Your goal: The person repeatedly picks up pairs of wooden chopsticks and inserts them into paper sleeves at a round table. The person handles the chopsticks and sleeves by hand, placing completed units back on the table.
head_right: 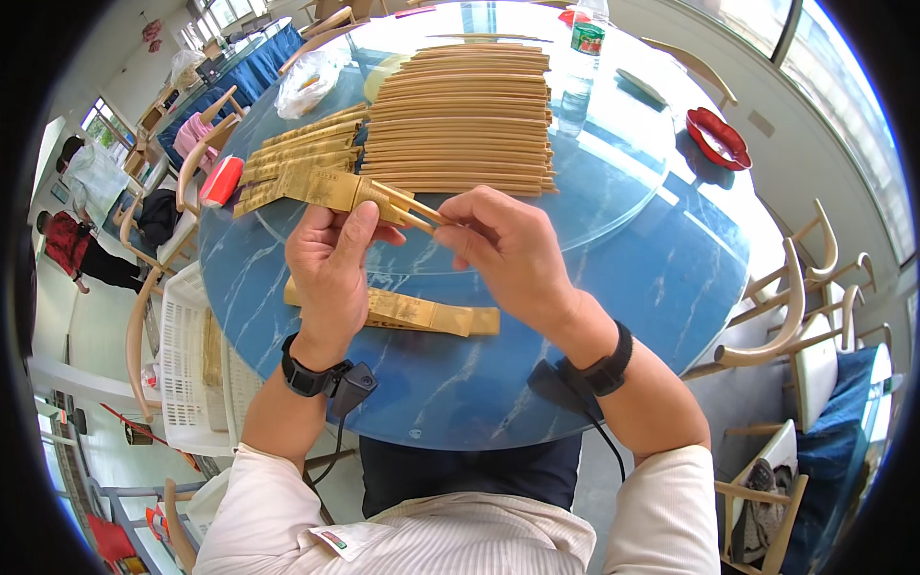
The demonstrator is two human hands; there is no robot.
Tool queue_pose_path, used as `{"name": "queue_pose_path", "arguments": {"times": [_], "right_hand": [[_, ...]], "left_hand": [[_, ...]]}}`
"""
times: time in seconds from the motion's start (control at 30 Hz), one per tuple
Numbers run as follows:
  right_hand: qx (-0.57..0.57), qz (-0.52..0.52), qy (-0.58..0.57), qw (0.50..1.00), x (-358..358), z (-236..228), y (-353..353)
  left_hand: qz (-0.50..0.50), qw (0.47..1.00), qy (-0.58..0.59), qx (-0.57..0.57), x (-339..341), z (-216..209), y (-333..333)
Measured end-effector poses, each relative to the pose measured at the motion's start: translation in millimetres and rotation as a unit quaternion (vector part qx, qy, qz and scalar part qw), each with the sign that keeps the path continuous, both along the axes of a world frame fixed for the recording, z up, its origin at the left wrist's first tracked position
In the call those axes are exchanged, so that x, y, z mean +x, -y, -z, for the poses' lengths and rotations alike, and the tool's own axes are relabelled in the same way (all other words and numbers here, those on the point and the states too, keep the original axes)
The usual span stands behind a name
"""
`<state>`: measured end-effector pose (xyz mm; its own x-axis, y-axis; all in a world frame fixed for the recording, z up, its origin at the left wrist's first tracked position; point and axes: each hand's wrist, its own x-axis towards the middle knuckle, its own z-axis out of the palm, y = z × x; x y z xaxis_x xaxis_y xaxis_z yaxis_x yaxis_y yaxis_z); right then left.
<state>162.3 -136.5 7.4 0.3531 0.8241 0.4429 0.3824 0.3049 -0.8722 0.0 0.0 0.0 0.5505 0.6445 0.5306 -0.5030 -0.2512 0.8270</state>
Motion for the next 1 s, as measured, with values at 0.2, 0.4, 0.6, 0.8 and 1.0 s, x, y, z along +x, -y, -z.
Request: {"name": "queue_pose_path", "arguments": {"times": [0.2, 0.4, 0.6, 0.8, 1.0], "right_hand": [[-0.089, -0.039, 0.001, 0.995, 5, -12, 8], [-0.153, -0.051, -0.035, 0.986, 12, -18, 9], [-0.166, 0.000, -0.031, 0.986, 7, -10, 1], [-0.053, 0.023, 0.037, 0.998, 2, 16, -6], [-0.098, 0.004, 0.090, 0.991, -5, -2, -1]], "left_hand": [[-0.040, 0.996, 0.084, -0.005, 5, -5, -1], [-0.012, 0.999, 0.034, 0.009, 4, -7, -2], [0.010, 0.992, -0.122, -0.008, 4, -2, 5], [0.074, 0.973, -0.213, -0.046, 13, 7, 14], [0.120, 0.974, 0.020, -0.189, 14, -8, 8]]}}
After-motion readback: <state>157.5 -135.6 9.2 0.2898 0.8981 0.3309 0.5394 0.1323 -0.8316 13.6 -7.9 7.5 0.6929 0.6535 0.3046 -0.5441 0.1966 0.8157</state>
